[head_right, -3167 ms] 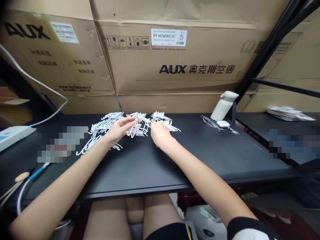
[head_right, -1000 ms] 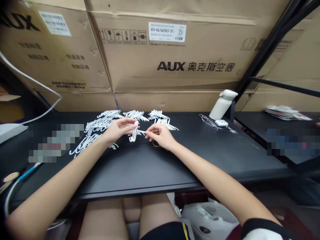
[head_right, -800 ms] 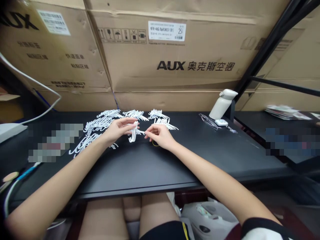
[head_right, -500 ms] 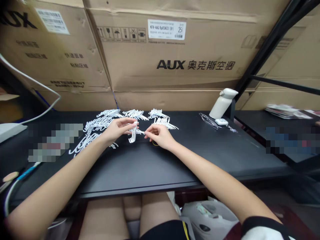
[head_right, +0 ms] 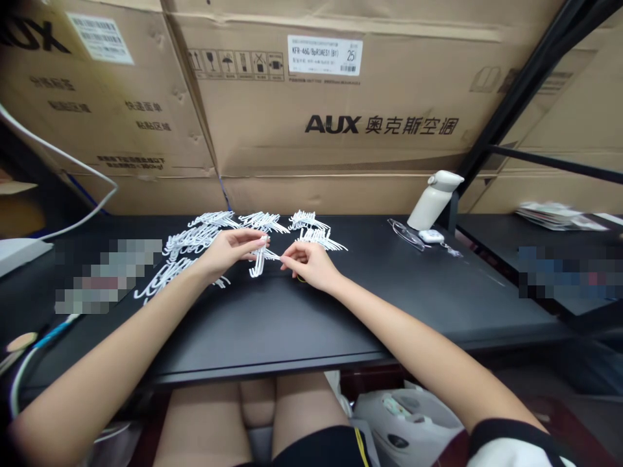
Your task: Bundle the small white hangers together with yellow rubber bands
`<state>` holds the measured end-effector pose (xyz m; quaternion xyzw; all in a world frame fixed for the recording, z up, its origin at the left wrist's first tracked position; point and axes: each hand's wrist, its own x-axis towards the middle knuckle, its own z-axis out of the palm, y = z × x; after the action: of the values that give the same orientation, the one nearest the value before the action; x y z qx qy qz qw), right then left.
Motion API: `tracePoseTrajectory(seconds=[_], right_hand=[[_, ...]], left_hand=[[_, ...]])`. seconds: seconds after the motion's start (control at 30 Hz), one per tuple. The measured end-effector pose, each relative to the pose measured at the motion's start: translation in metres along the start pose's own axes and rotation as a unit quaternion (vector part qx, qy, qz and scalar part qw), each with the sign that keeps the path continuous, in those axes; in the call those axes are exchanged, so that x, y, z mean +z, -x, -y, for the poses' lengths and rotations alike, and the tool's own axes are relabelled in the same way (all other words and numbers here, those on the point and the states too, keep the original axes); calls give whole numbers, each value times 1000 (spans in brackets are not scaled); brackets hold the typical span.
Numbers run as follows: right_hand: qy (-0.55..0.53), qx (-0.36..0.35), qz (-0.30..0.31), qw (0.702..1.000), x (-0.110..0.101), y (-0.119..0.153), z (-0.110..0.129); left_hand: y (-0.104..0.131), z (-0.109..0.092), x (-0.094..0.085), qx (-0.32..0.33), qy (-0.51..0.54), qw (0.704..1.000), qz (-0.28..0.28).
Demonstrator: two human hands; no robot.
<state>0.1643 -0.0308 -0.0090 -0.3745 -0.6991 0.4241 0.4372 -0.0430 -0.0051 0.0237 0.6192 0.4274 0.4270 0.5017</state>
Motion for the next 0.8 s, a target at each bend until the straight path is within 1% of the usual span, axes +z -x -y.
tracePoseTrajectory(seconds=[0.13, 0.2, 0.3, 0.37, 0.4, 0.43, 0.53, 0.6, 0.63, 0.7, 0.8], right_hand=[[4, -1, -3, 1000, 1, -1, -1], [10, -7, -24, 1000, 1, -2, -3], [28, -18, -83, 996, 0, -3, -5], [83, -44, -98, 991, -1, -2, -3], [126, -67, -87, 986, 0, 0, -1], [171, -93, -63, 979, 0, 1, 1], [276, -157, 48, 947, 5, 7, 6], [317, -163, 107, 928, 9, 9, 6], [335, -158, 128, 920, 10, 10, 6], [365, -146, 152, 907, 12, 9, 4], [387, -152, 156, 896, 8, 5, 5]], left_hand=[[-1, 2, 1, -1, 10, 1000, -1], [-2, 2, 0, 4, 30, 999, -13], [-6, 2, -4, 23, 86, 993, -74], [-10, 1, -9, 40, 135, 982, -123], [-12, 0, -11, 46, 159, 976, -141], [-13, 0, -13, 48, 179, 970, -154], [-15, -1, -16, 45, 215, 961, -169], [-15, 0, -16, 43, 219, 960, -167], [-14, 0, -15, 42, 217, 961, -165], [-14, 1, -15, 40, 212, 963, -160], [-14, 2, -14, 37, 216, 963, -156]])
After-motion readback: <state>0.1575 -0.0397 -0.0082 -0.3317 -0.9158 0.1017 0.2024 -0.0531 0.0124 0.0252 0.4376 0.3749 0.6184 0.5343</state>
